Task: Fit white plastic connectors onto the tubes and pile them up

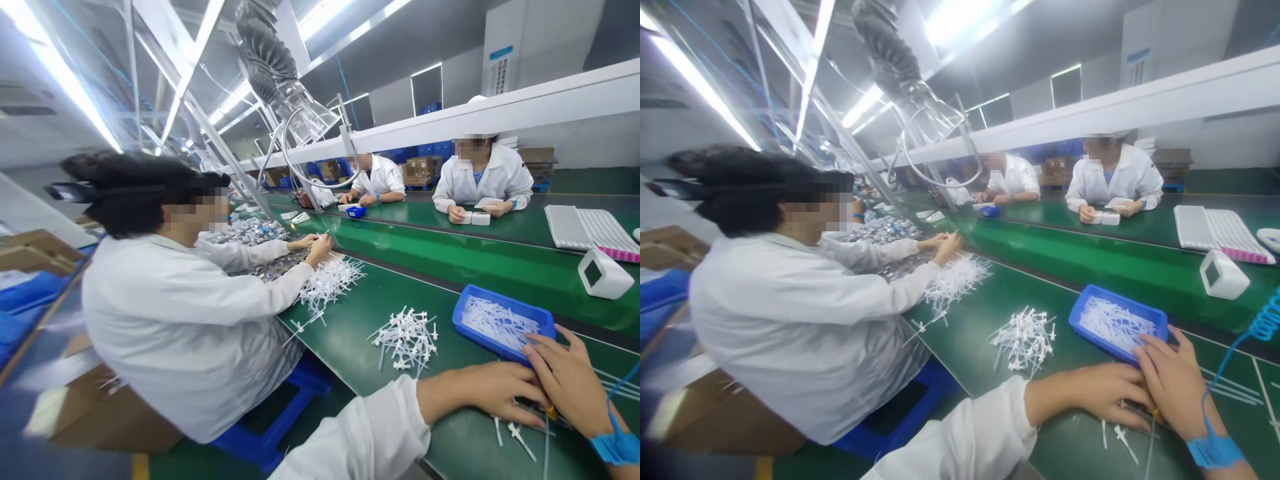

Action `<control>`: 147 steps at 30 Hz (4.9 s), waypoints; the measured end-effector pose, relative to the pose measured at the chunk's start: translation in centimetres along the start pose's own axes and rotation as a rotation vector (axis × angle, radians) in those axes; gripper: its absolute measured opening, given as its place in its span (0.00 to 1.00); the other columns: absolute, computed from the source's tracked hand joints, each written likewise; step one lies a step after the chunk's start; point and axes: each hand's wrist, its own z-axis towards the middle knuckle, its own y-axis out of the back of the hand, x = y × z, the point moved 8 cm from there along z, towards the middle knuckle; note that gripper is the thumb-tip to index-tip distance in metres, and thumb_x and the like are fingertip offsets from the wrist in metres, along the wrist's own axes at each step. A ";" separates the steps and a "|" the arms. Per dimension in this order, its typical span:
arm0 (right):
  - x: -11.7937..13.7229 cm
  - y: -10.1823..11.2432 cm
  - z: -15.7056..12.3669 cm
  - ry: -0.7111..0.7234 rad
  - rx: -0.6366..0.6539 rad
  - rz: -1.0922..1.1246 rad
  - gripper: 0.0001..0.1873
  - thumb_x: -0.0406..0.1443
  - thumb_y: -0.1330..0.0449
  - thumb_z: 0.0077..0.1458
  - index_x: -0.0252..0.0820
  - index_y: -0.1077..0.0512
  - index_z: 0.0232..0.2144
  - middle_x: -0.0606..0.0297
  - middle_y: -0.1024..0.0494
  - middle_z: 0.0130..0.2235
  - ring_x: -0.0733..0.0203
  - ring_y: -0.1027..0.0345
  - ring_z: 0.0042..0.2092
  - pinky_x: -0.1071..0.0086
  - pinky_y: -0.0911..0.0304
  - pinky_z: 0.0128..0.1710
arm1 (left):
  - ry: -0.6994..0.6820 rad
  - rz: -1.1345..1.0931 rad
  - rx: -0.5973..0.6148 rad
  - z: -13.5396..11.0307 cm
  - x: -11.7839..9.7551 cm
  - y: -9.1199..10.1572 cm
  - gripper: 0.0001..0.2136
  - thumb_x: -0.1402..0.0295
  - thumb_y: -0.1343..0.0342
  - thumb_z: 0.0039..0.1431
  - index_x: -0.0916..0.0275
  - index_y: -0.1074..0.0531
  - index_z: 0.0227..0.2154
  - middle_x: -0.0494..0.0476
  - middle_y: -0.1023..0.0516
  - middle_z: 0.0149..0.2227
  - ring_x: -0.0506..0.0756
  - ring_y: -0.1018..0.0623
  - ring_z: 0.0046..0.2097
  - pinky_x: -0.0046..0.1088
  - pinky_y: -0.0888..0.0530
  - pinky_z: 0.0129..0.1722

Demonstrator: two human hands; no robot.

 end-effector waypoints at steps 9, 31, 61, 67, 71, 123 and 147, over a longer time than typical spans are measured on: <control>-0.2 -0.1 -0.3 -0.106 -0.021 -0.023 0.26 0.45 0.51 0.74 0.48 0.14 0.37 0.58 0.12 0.45 0.31 0.32 0.62 0.34 0.35 0.60 | -0.012 -0.026 0.124 -0.4 0.3 -0.7 0.09 0.70 0.38 0.70 0.64 0.16 0.49 0.63 0.20 0.56 0.60 0.22 0.63 0.26 0.33 0.70; 0.4 4.7 0.0 -0.365 -0.324 0.248 0.20 0.47 0.48 0.74 0.47 0.19 0.52 0.55 0.19 0.59 0.44 0.23 0.58 0.50 0.30 0.62 | -0.090 -0.123 0.147 -0.9 0.1 -0.6 0.10 0.70 0.43 0.73 0.64 0.17 0.49 0.64 0.18 0.56 0.58 0.19 0.60 0.29 0.32 0.69; 2.8 1.2 1.0 -0.321 0.090 -0.066 0.22 0.41 0.50 0.77 0.46 0.16 0.42 0.59 0.15 0.54 0.35 0.42 0.69 0.37 0.41 0.64 | -0.073 -0.061 -0.044 -0.9 0.3 -0.2 0.09 0.64 0.35 0.72 0.63 0.19 0.48 0.63 0.17 0.52 0.62 0.20 0.57 0.33 0.27 0.62; 3.4 1.3 1.3 -0.302 0.101 -0.095 0.20 0.39 0.49 0.77 0.47 0.16 0.45 0.57 0.15 0.52 0.34 0.43 0.70 0.38 0.39 0.64 | -0.128 -0.017 -0.088 -0.7 -0.1 0.3 0.08 0.65 0.35 0.72 0.64 0.18 0.47 0.64 0.16 0.52 0.63 0.21 0.59 0.39 0.29 0.66; 3.6 1.2 1.5 -0.268 0.069 -0.058 0.20 0.39 0.49 0.76 0.45 0.16 0.44 0.55 0.15 0.48 0.35 0.42 0.69 0.39 0.41 0.67 | -0.121 -0.003 -0.082 -0.6 -0.2 0.5 0.07 0.66 0.35 0.72 0.62 0.17 0.48 0.63 0.16 0.53 0.63 0.21 0.60 0.40 0.29 0.67; -2.7 5.4 -3.2 -0.626 -0.260 0.748 0.16 0.49 0.28 0.60 0.45 0.22 0.40 0.57 0.17 0.43 0.51 0.21 0.46 0.56 0.24 0.50 | -0.073 -0.042 -0.090 -0.5 -1.2 1.6 0.04 0.72 0.37 0.70 0.61 0.22 0.45 0.58 0.18 0.44 0.58 0.22 0.49 0.31 0.30 0.53; 1.3 4.2 -4.9 -0.471 0.307 0.500 0.11 0.46 0.36 0.68 0.47 0.21 0.41 0.67 0.18 0.33 0.59 0.28 0.29 0.67 0.34 0.33 | 0.126 -0.287 -0.170 -0.5 0.7 1.2 0.12 0.71 0.30 0.67 0.60 0.28 0.46 0.55 0.17 0.43 0.57 0.19 0.46 0.28 0.29 0.46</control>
